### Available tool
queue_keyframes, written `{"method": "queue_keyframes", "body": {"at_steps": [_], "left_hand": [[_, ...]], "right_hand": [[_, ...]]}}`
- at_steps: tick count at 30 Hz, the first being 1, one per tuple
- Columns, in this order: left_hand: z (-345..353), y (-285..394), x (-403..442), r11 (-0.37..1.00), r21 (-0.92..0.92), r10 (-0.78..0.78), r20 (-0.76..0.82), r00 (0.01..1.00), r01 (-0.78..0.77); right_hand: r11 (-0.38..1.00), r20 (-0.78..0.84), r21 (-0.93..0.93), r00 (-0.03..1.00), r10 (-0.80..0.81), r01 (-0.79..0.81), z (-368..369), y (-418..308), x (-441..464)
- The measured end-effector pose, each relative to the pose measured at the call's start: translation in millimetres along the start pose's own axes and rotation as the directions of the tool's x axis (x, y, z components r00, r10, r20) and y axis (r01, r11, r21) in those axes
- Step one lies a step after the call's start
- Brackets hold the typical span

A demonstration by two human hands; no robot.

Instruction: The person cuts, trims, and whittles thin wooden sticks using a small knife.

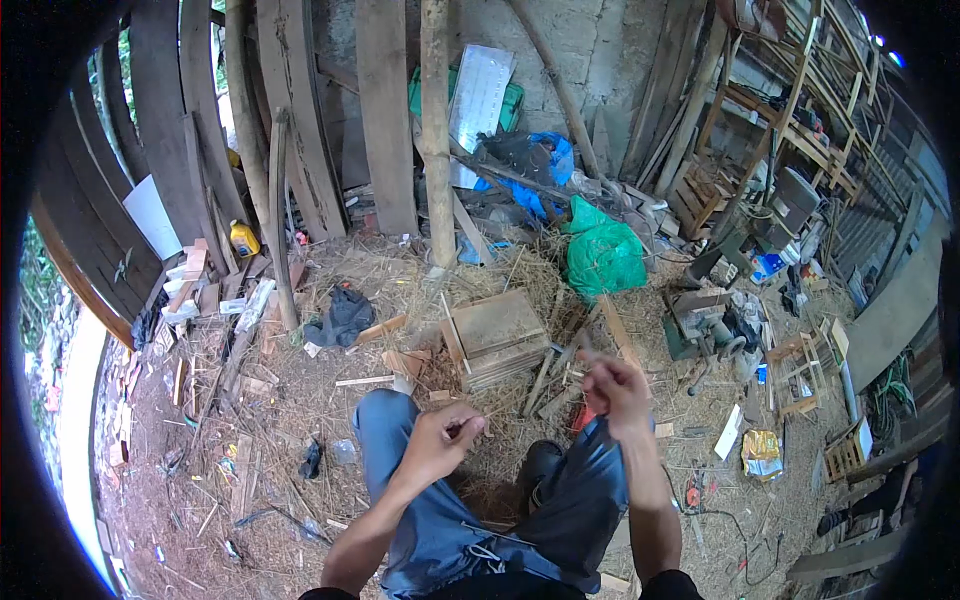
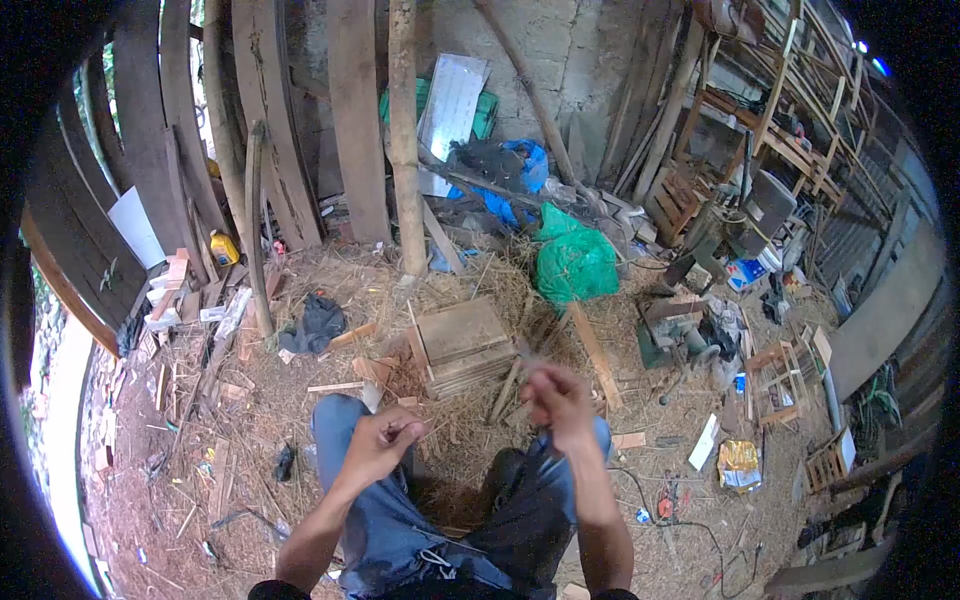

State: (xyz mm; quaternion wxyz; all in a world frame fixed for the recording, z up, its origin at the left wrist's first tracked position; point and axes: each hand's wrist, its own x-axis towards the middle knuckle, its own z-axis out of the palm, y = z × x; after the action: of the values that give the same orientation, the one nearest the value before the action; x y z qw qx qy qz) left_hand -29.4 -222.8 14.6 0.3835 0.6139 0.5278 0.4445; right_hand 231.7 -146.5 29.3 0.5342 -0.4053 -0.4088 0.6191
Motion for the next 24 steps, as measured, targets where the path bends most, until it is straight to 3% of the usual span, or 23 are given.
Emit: {"method": "queue_keyframes", "body": {"at_steps": [2, 3, 5, 7, 12, 14, 17, 24], "left_hand": [[9, 11, 3, 0.998, 0.055, 0.039, -0.005, 0.999, -0.039], [11, 19, 4, 0.998, 0.065, 0.020, 0.006, 1.000, -0.020], [10, 22, 4, 0.997, 0.080, -0.002, 0.013, 1.000, 0.001], [4, 17, 3, 0.996, -0.074, 0.041, -0.036, 0.999, -0.044], [-6, 10, 7, 0.994, -0.110, -0.033, -0.132, 0.991, 0.018], [-3, 6, 9, 0.998, 0.034, -0.053, -0.211, 0.976, 0.062], [8, 20, 7, 0.992, 0.124, 0.027, -0.130, 0.991, -0.011], [5, 23, -1, 0.999, 0.045, 0.027, -0.023, 0.999, -0.026]], "right_hand": [[0.995, 0.131, -0.066, 0.988, 0.087, -0.079, 22, 9, -9], [0.997, 0.186, 0.011, 0.979, 0.079, -0.082, 27, 17, -9], [0.998, 0.162, 0.030, 0.985, 0.054, -0.060, 18, 18, -2], [0.998, 0.082, 0.057, 0.996, 0.035, -0.039, 6, 14, 2], [0.997, 0.063, 0.039, 0.996, 0.058, -0.060, 2, 8, -6], [0.993, 0.119, -0.034, 0.987, 0.112, -0.109, 11, 13, -11], [0.995, 0.191, 0.032, 0.978, 0.087, -0.094, 30, 16, -11], [0.990, 0.193, 0.029, 0.973, 0.128, -0.136, 23, 16, -1]]}}
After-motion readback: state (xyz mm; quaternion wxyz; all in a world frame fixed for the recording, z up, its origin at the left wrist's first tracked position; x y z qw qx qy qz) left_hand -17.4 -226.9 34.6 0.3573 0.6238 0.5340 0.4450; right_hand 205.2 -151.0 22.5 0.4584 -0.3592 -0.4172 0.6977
